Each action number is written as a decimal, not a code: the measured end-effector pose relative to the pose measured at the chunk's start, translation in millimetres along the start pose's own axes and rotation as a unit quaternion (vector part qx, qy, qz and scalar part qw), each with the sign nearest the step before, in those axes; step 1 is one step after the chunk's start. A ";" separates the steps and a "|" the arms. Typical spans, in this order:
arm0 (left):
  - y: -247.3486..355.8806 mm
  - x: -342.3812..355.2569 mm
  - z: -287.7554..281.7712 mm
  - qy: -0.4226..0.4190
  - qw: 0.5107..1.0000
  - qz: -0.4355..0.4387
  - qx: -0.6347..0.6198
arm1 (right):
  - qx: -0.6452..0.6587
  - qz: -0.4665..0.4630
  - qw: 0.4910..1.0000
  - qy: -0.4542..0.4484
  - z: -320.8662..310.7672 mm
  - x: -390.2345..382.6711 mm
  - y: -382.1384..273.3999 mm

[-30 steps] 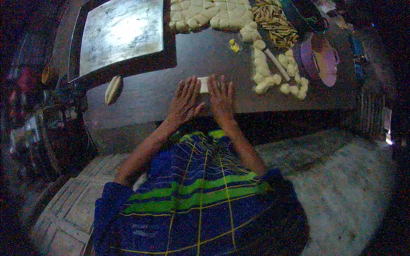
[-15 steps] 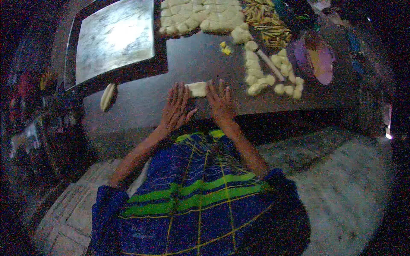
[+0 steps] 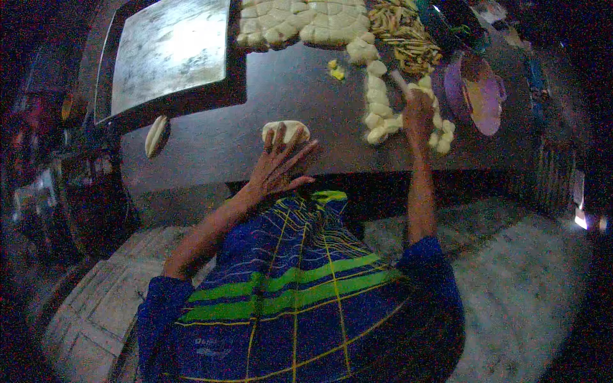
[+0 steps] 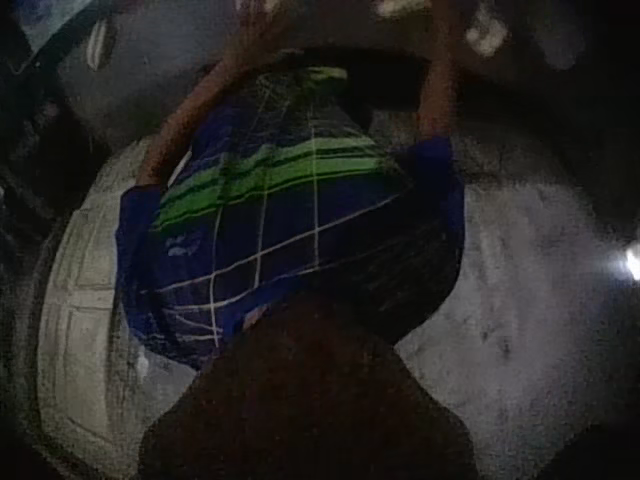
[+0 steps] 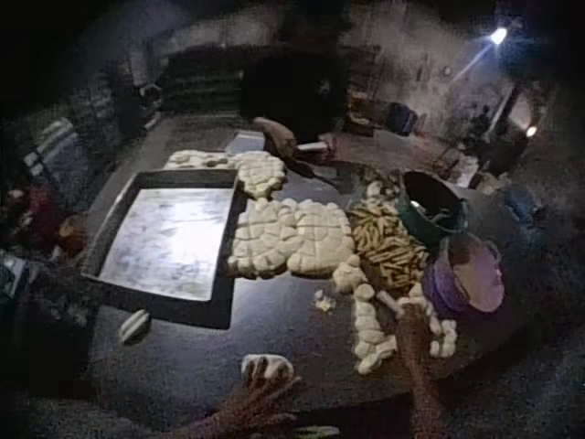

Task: The person flattens pieces of dough by hand on a metal table, applies a dark filling to each piece using a brush, and rolls the dough into small cylinders. The person then places the rolled dough pieces onto a large metal tray.

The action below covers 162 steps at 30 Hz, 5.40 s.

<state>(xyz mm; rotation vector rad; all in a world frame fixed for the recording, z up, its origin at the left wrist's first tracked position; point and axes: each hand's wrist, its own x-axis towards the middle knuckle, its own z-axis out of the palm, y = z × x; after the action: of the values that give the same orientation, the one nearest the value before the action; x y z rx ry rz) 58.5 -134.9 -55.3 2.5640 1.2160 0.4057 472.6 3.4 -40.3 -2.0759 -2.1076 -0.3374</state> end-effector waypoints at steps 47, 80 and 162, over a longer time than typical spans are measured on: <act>-14.7 -93.3 21.9 0.063 0.988 -0.120 -0.069 | 0.279 -0.206 0.938 -0.033 -9.7 -196.1 -214.4; -147.3 116.0 17.5 0.251 0.946 -0.198 0.051 | 0.128 -0.126 0.984 -0.021 6.5 32.5 -283.5; -26.1 -38.5 46.6 0.225 0.948 -0.220 -0.048 | 0.344 -0.215 0.913 -0.048 8.5 -161.9 -215.3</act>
<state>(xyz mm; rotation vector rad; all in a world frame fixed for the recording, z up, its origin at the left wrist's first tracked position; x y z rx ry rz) 33.6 -155.0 -112.9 2.0870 1.8161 0.9469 261.3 -152.0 -102.4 -1.2477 -2.2692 0.4210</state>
